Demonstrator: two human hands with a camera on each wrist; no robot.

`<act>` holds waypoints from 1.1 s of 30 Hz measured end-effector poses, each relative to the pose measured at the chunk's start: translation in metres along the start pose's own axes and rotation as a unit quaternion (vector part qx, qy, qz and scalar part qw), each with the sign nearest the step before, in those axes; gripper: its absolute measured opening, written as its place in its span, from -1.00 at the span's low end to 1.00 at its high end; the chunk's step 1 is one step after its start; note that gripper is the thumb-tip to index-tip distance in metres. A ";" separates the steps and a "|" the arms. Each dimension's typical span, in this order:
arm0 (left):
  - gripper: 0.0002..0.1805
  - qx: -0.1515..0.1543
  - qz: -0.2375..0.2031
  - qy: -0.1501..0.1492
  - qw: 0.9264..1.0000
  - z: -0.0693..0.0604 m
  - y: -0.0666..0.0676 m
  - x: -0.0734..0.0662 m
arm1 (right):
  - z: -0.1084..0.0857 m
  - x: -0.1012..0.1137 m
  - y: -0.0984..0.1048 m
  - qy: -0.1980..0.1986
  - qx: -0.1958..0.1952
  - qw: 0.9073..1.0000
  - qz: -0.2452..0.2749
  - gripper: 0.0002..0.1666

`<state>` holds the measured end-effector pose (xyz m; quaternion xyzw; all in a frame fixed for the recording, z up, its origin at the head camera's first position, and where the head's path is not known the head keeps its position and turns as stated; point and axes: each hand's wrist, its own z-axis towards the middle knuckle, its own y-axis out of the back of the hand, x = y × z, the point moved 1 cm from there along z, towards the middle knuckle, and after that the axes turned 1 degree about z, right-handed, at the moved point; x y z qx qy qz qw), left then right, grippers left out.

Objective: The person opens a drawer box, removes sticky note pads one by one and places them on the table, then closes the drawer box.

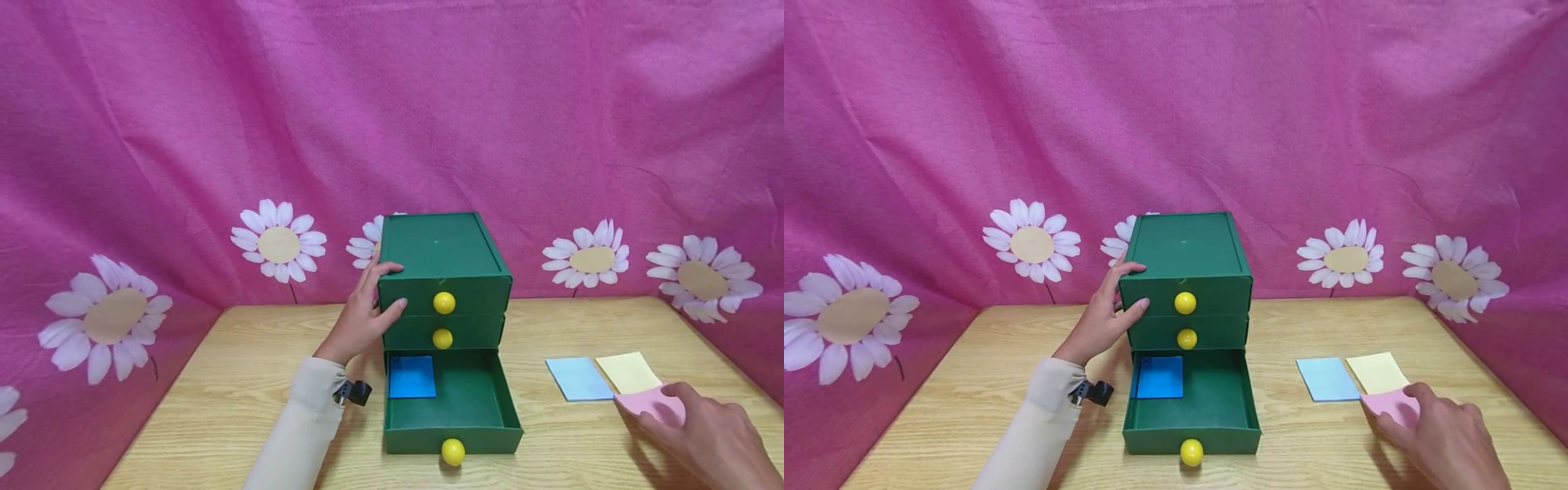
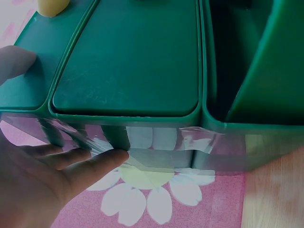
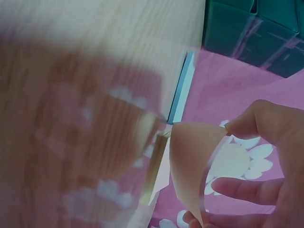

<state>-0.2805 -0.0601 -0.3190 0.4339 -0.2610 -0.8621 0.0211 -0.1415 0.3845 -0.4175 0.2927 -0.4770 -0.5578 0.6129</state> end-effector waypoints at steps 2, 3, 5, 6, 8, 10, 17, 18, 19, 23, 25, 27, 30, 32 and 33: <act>-0.45 0.000 -0.001 0.001 1.000 0.000 0.000 0.000 | -0.001 -0.003 -0.001 -0.006 0.011 1.000 -0.005 -0.35; -0.45 -0.001 0.001 0.002 1.000 0.000 0.000 0.000 | -0.001 -0.004 -0.002 -0.010 0.017 1.000 -0.007 -0.35; -0.45 0.000 0.002 0.004 1.000 0.000 0.000 -0.001 | 0.000 -0.007 -0.003 -0.021 0.037 0.999 -0.014 -0.33; -0.45 0.000 0.003 0.005 1.000 0.000 0.000 -0.001 | 0.000 -0.008 -0.003 -0.023 0.050 0.998 -0.017 -0.31; -0.45 0.000 0.006 0.005 1.000 0.000 0.000 -0.002 | 0.000 -0.010 -0.004 -0.026 0.072 0.997 -0.022 -0.29; -0.45 0.000 0.006 0.006 1.000 0.000 0.000 -0.002 | 0.000 -0.013 -0.004 -0.022 0.082 0.996 -0.024 -0.29; -0.45 -0.001 0.003 -0.001 1.000 0.000 0.000 0.000 | -0.004 -0.019 -0.002 0.007 0.090 0.996 -0.014 -0.35; -0.45 -0.001 0.002 -0.002 1.000 0.000 0.000 0.000 | -0.005 -0.020 -0.002 0.010 0.093 0.996 -0.011 -0.35; -0.45 -0.001 0.001 -0.002 1.000 0.000 0.000 0.000 | -0.005 -0.021 -0.002 0.013 0.093 0.996 -0.010 -0.36; -0.45 0.000 0.002 0.000 1.000 0.000 0.000 0.000 | -0.006 -0.026 -0.005 0.018 0.101 0.995 -0.010 -0.36; -0.45 0.001 -0.005 0.002 1.000 0.000 0.000 0.001 | -0.007 -0.029 -0.008 0.018 0.107 0.994 -0.012 -0.35; -0.45 0.001 -0.012 0.003 1.000 0.001 0.000 0.001 | -0.007 -0.032 -0.010 0.018 0.109 0.994 -0.015 -0.35; -0.45 -0.002 -0.020 0.005 1.000 0.001 0.000 0.001 | -0.008 -0.036 -0.013 0.012 0.122 0.992 -0.020 -0.33; -0.45 -0.002 -0.019 0.006 1.000 0.001 0.000 0.000 | -0.008 -0.038 -0.015 0.008 0.133 0.991 -0.022 -0.31; -0.45 -0.002 -0.017 0.007 1.000 0.001 0.000 0.001 | -0.008 -0.039 -0.016 0.005 0.142 0.990 -0.024 -0.29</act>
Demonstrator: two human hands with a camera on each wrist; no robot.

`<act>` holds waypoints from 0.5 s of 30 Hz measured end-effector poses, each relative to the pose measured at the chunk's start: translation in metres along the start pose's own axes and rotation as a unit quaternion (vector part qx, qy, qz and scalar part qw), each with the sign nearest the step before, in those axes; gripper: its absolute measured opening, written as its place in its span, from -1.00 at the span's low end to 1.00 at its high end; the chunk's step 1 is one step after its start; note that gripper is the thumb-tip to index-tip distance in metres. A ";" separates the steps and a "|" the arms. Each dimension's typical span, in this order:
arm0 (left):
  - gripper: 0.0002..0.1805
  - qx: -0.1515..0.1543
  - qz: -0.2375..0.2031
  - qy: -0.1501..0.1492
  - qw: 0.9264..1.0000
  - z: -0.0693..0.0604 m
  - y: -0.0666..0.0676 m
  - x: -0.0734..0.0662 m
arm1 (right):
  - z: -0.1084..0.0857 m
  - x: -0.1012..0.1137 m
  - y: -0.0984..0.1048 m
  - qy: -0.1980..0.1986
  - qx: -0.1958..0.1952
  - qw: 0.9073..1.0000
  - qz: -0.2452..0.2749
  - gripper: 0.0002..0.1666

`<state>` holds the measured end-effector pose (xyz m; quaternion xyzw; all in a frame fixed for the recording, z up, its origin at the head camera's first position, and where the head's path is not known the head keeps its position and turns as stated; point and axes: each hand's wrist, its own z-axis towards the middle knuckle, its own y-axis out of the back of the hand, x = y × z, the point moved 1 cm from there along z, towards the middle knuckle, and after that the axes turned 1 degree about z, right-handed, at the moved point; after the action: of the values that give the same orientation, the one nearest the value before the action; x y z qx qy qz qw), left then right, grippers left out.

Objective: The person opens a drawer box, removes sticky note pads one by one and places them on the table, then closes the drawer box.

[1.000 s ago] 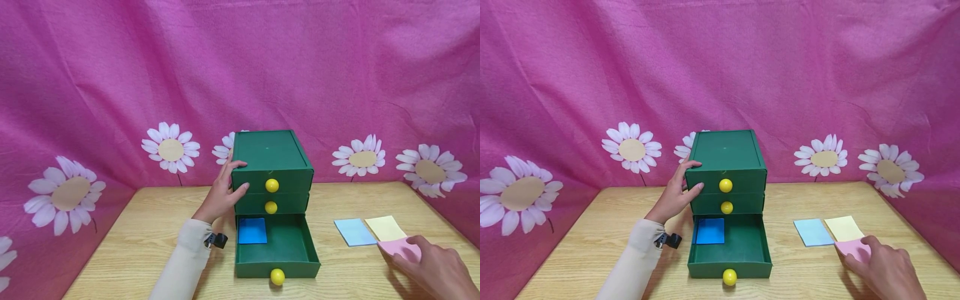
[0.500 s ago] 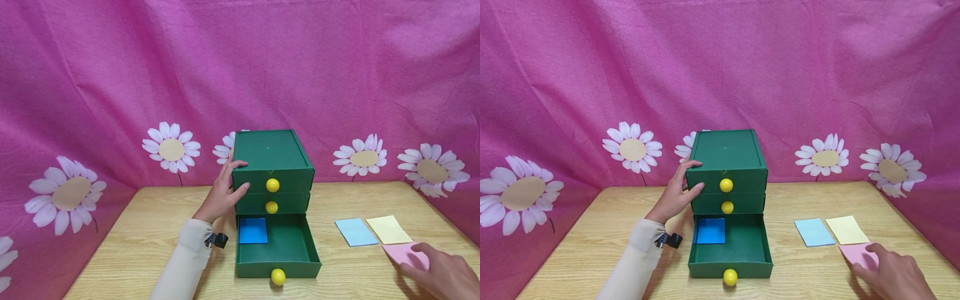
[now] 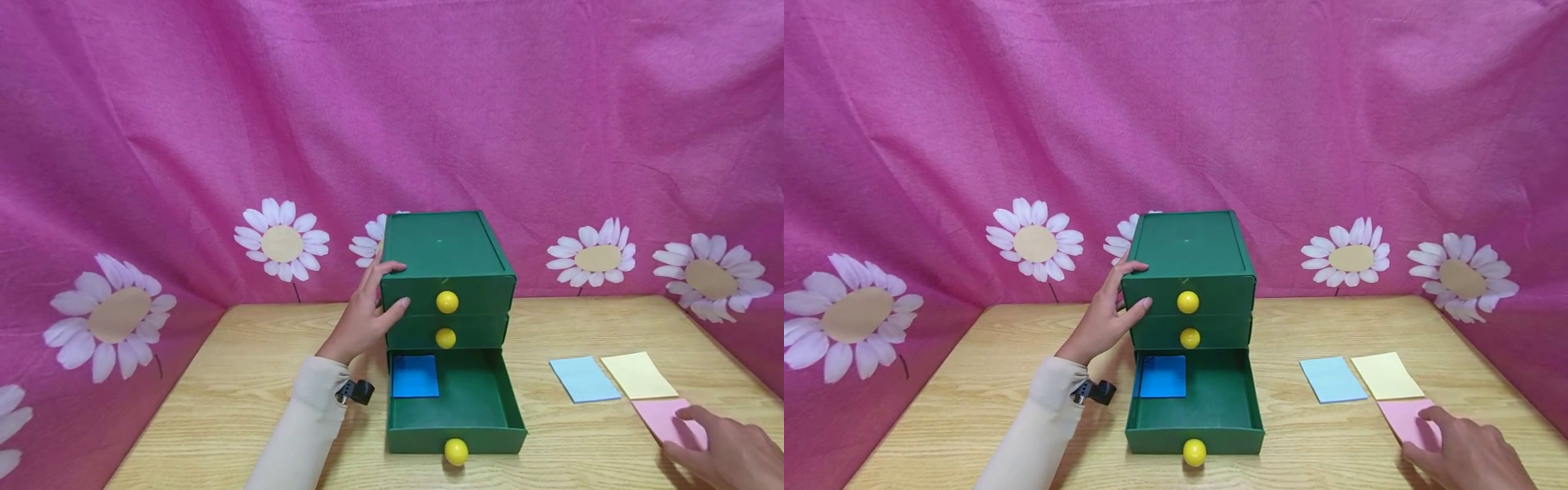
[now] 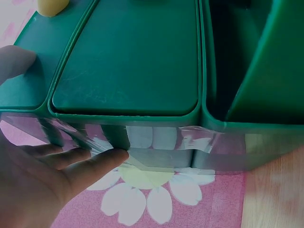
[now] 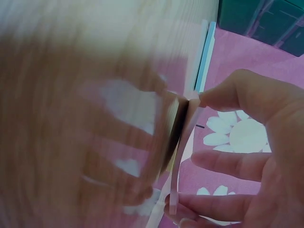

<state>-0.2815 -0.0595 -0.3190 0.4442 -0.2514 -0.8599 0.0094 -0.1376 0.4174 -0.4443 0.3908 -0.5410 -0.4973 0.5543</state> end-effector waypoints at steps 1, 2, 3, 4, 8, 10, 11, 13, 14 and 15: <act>-0.45 0.000 0.002 0.001 1.000 0.000 0.000 0.001 | 0.000 -0.001 -0.001 -0.005 0.010 1.000 -0.002 -0.27; -0.45 0.001 0.002 0.000 1.000 0.001 0.000 0.002 | 0.000 -0.002 -0.001 -0.007 0.018 1.000 -0.004 -0.26; -0.45 0.002 0.003 0.000 1.000 0.001 0.000 0.002 | 0.000 -0.002 -0.002 -0.009 0.024 1.000 -0.004 -0.25; -0.44 0.002 0.006 0.000 1.000 0.001 0.000 0.002 | 0.000 -0.003 -0.002 -0.013 0.034 0.999 -0.005 -0.23; -0.42 -0.002 0.014 -0.003 1.000 0.005 -0.002 0.019 | 0.002 -0.006 -0.003 -0.012 0.049 0.999 -0.007 -0.21; -0.41 -0.005 0.018 -0.005 1.000 0.007 -0.003 0.028 | 0.002 -0.008 -0.004 -0.006 0.049 0.999 -0.006 -0.22; -0.41 -0.007 0.018 -0.007 1.000 0.008 -0.003 0.032 | 0.003 -0.008 -0.004 -0.002 0.048 0.999 -0.006 -0.23; -0.41 -0.009 0.015 -0.011 1.000 0.008 -0.003 0.035 | 0.003 -0.009 -0.005 0.000 0.050 0.999 -0.006 -0.23; -0.42 -0.009 0.013 -0.013 1.000 0.008 -0.003 0.036 | 0.003 -0.010 -0.005 0.002 0.050 0.999 -0.007 -0.23; -0.42 -0.010 0.012 -0.015 1.000 0.008 -0.003 0.036 | 0.004 -0.010 -0.005 0.005 0.049 0.999 -0.007 -0.24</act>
<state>-0.3087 -0.0617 -0.3439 0.4283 -0.2485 -0.8686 0.0202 -0.1410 0.4269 -0.4515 0.4234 -0.5594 -0.4723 0.5337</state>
